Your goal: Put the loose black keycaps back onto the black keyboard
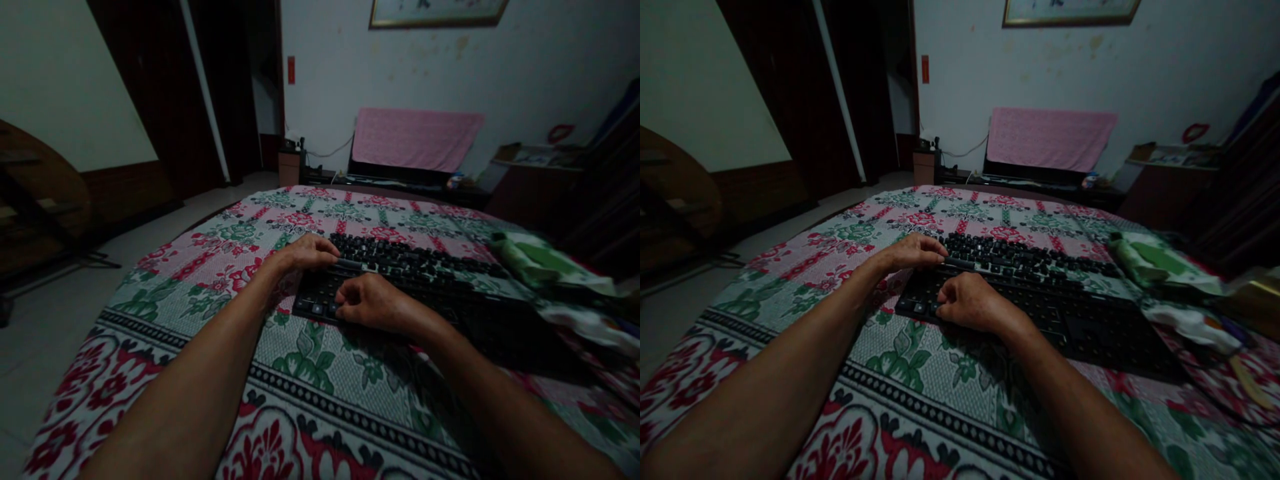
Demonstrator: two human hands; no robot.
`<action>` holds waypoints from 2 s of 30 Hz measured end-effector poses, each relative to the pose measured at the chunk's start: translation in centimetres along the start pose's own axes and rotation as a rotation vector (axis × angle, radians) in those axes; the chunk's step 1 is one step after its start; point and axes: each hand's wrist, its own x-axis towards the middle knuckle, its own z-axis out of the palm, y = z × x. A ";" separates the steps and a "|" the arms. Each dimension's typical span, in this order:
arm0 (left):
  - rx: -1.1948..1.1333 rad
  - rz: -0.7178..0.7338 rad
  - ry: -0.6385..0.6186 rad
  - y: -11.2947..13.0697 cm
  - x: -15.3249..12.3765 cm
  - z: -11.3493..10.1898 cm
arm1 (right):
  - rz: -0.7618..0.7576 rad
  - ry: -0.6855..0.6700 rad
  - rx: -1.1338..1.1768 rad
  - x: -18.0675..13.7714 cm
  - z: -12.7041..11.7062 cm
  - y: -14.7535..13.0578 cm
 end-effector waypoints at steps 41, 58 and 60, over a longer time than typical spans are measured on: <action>0.330 -0.125 -0.434 1.3 -0.5 0.2 | 0.112 -0.014 0.001 0.0 0.6 -1.0; 0.334 -0.094 -0.361 1.3 -3.4 0.8 | 0.147 0.081 0.013 -0.3 1.7 -0.7; 0.354 -0.103 -0.363 1.4 -3.3 1.0 | 0.150 0.077 0.027 -0.2 1.8 -0.4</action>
